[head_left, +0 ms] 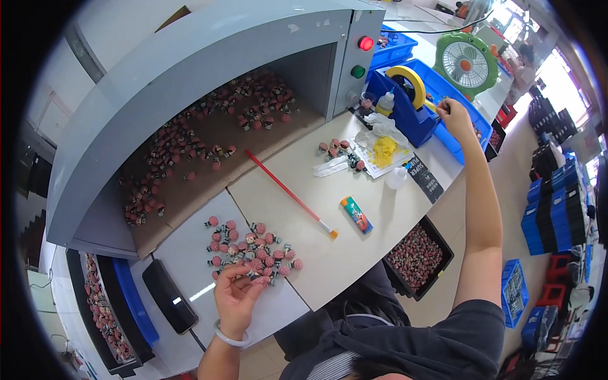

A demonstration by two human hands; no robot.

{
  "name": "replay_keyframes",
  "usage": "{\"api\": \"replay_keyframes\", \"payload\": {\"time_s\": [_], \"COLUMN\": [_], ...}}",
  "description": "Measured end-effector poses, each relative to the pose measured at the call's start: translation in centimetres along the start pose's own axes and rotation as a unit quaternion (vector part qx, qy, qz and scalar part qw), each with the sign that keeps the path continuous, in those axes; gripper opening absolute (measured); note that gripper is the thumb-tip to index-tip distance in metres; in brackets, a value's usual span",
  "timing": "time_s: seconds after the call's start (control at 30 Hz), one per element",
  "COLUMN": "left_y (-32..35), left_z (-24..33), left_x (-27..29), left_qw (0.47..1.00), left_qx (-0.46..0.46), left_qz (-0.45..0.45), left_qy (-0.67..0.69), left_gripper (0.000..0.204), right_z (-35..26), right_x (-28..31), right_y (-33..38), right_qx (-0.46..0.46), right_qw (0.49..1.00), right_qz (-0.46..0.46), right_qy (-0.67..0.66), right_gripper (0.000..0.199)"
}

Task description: Applying paint or adhesive to small strawberry-themed toy figurines using a brush.

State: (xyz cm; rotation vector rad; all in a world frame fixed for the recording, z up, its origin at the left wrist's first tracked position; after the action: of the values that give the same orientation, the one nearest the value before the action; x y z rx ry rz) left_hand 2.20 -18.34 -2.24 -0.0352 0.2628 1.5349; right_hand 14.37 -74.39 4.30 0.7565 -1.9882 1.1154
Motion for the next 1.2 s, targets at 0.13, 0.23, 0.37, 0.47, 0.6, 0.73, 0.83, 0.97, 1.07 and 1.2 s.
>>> {"api": "replay_keyframes", "payload": {"time_s": [0.13, 0.23, 0.37, 0.47, 0.6, 0.73, 0.83, 0.97, 1.07, 1.2], "left_y": [0.1, 0.3, 0.2, 0.3, 0.2, 0.4, 0.5, 0.9, 0.6, 1.0], "left_z": [0.4, 0.5, -0.1, 0.0, 0.2, 0.8, 0.9, 1.5, 1.6, 2.4], "left_x": [-0.3, -0.3, -0.7, -0.6, -0.7, -1.2, -1.2, -0.5, -0.8, -1.5], "left_qw": [1.0, 1.0, 1.0, 0.999, 1.0, 0.996, 0.992, 0.974, 0.96, 0.925], "left_qx": [-0.008, -0.027, -0.029, -0.032, -0.021, -0.027, -0.069, -0.158, -0.191, -0.274], "left_qz": [0.0, -0.001, -0.005, 0.006, 0.015, 0.045, 0.023, 0.011, 0.017, 0.031], "left_qy": [-0.006, 0.001, 0.006, -0.01, -0.015, -0.078, -0.099, -0.161, -0.205, -0.262], "left_gripper": [0.036, 0.036, 0.036, 0.035, 0.037, 0.038, 0.042, 0.039, 0.038, 0.037], "right_z": [2.7, 2.5, 3.4, 2.8, 5.7, -7.5, -17.3, -27.6, -30.0, -31.3], "right_x": [1.1, 1.9, -0.4, 0.3, 2.4, 8.1, 5.3, 1.4, -0.4, -1.8], "right_y": [0.4, 1.3, 2.7, 1.7, 1.6, 8.7, 16.4, 23.3, 25.3, 26.6], "right_qx": [-0.029, -0.143, -0.258, 0.115, 0.136, -0.016, 0.025, 0.05, 0.043, 0.046], "right_qw": [0.996, 0.97, 0.93, 0.971, 0.977, 0.953, 0.902, 0.79, 0.74, 0.725], "right_qz": [0.049, -0.032, -0.047, 0.082, 0.133, 0.059, -0.098, -0.417, -0.453, -0.465], "right_qy": [-0.07, -0.192, -0.255, 0.191, 0.092, -0.298, -0.419, -0.446, -0.496, -0.506], "right_gripper": [0.021, 0.02, 0.021, 0.03, 0.041, 0.04, 0.05, 0.054, 0.049, 0.048]}}
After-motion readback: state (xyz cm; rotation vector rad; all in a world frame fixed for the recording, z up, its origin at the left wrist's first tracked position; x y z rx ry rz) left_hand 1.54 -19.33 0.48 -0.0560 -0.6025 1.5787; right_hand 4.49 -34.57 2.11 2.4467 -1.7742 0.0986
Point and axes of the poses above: each hand's wrist, its own y-axis away from the middle knuckle, its own x-axis out of the back of the hand, z = x × y, the point moved 3 cm from there along -y, towards the middle knuckle, and after that the axes turned 12 degrees about z, right-handed, at the moved point
